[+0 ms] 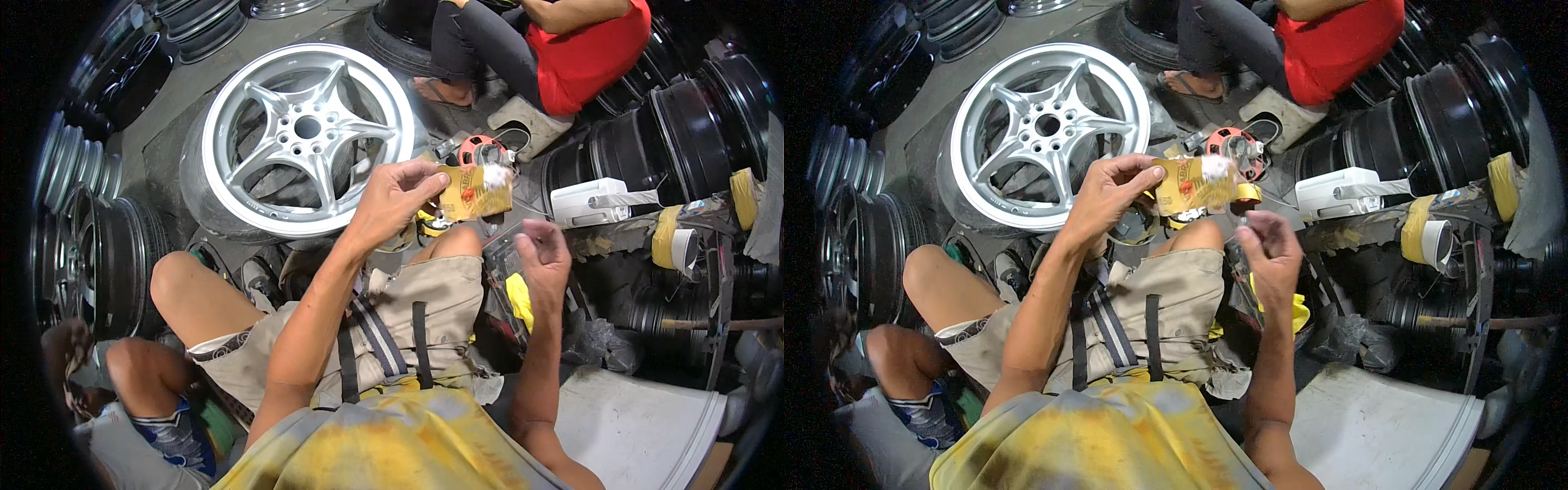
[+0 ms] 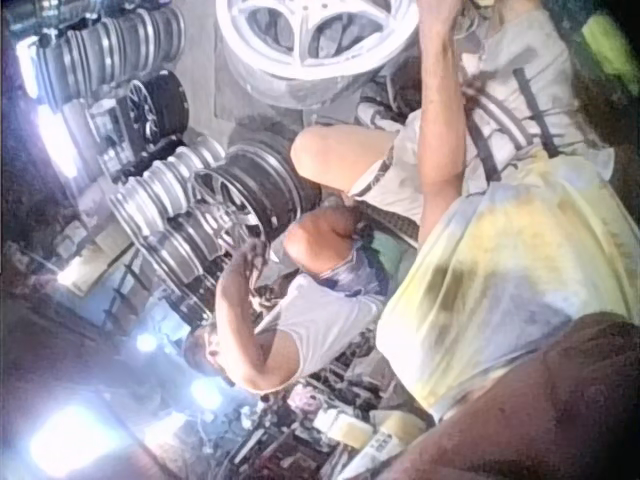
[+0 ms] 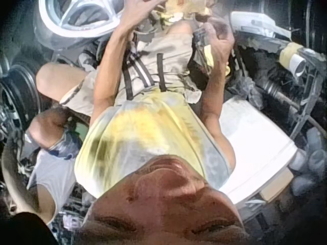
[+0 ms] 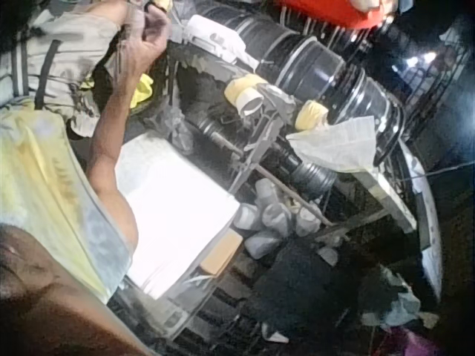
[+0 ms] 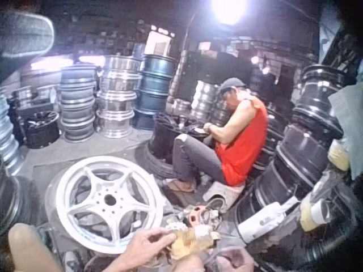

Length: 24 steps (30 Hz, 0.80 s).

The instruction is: The person sits on the floor in a workshop and uses a small abrasive pad to polish the surface of a silver alloy wheel rim. They repeatedly rub the pad against the spokes and rim, occasionally wiping the surface with a yellow cloth. Another person is visible in the background working on a different wheel.

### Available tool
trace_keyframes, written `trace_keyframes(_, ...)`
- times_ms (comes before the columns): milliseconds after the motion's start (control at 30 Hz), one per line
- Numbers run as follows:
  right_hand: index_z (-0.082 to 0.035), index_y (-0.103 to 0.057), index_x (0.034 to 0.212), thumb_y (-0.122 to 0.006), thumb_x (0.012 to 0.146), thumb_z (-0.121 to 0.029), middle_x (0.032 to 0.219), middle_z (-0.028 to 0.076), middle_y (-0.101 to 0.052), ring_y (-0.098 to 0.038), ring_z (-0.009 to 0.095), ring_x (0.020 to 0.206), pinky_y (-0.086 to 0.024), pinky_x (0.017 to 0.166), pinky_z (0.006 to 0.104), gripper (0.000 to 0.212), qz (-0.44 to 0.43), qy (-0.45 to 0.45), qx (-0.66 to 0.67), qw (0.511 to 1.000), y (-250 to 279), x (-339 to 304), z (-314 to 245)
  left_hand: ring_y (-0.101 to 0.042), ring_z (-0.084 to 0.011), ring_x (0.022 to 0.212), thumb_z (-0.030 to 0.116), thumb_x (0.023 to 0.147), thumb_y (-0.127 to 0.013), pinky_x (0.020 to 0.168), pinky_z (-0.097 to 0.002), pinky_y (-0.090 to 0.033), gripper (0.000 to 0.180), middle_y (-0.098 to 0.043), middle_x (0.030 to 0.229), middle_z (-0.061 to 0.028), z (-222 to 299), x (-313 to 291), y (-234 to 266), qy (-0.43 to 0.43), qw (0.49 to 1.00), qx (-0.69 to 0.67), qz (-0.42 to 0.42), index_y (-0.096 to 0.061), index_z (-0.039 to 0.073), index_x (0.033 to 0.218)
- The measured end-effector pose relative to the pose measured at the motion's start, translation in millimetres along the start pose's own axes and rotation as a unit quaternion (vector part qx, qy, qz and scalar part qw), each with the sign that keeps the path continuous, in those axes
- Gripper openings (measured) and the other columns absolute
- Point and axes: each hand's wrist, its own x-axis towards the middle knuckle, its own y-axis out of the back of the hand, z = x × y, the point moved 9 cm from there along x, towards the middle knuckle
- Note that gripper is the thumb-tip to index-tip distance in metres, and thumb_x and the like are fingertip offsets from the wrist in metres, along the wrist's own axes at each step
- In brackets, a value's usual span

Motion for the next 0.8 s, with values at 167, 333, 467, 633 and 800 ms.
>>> trace_keyframes(167,-0.002,-0.064,0.125,-0.059,0.103,-0.013,0.096,-0.001,-0.06,-0.054,0.007,0.085,-0.044,0.075,0.0255,0.025,-0.01,-0.009,-0.106,0.994,23.6,5.3,-26.1,-0.047,-0.0014,0.068,0.025,0.102,-0.062,0.058,-0.0207,-0.038,0.026,-0.06,0.079,0.0064,14.8,4.0,-17.2,0.001,0.982,0.106,-0.158,-0.071,0.001,0.104)
trace_keyframes(333,-0.001,-0.069,0.112,-0.065,0.096,-0.007,0.089,0.006,-0.061,-0.058,0.016,0.077,-0.046,0.067,0.0307,0.018,-0.121,0.221,-0.263,0.931,-34.3,9.1,-96.9,-0.051,-0.0057,0.075,0.025,0.104,-0.058,0.065,-0.0264,-0.045,0.03,-0.063,0.081,0.0013,23.5,9.4,-49.0,-0.022,0.918,0.216,-0.332,-0.067,-0.003,0.108)
trace_keyframes(467,-0.001,-0.068,0.102,-0.071,0.089,-0.003,0.09,0.01,-0.063,-0.061,0.022,0.074,-0.049,0.063,0.0327,0.014,-0.173,0.255,-0.271,0.912,-55.7,12.2,-106.4,-0.044,-0.011,0.067,0.017,0.1,-0.054,0.061,-0.0333,-0.041,0.025,-0.051,0.068,-0.0043,43.9,3.3,-56.2,-0.067,0.903,0.22,-0.363,-0.057,-0.004,0.088)
trace_keyframes(633,-0.001,-0.066,0.098,-0.072,0.088,-0.004,0.089,0.011,-0.063,-0.062,0.023,0.075,-0.048,0.063,0.033,0.012,-0.194,0.221,-0.29,0.911,-64.7,8.3,-95.7,-0.046,-0.0148,0.067,0.016,0.1,-0.053,0.064,-0.0351,-0.043,0.022,-0.054,0.07,-0.0079,54.0,-7.8,-62.4,-0.052,0.899,0.221,-0.374,-0.057,-0.004,0.091)
trace_keyframes(800,-0.001,-0.067,0.1,-0.071,0.09,-0.007,0.09,0.014,-0.062,-0.065,0.028,0.076,-0.051,0.065,0.0377,0.012,-0.191,0.234,-0.291,0.908,-67.8,3.0,-93.2,-0.049,-0.0174,0.068,0.015,0.1,-0.053,0.066,-0.0362,-0.044,0.019,-0.056,0.073,-0.0103,45.8,-8.7,-59.8,-0.044,0.899,0.238,-0.364,-0.059,-0.003,0.095)
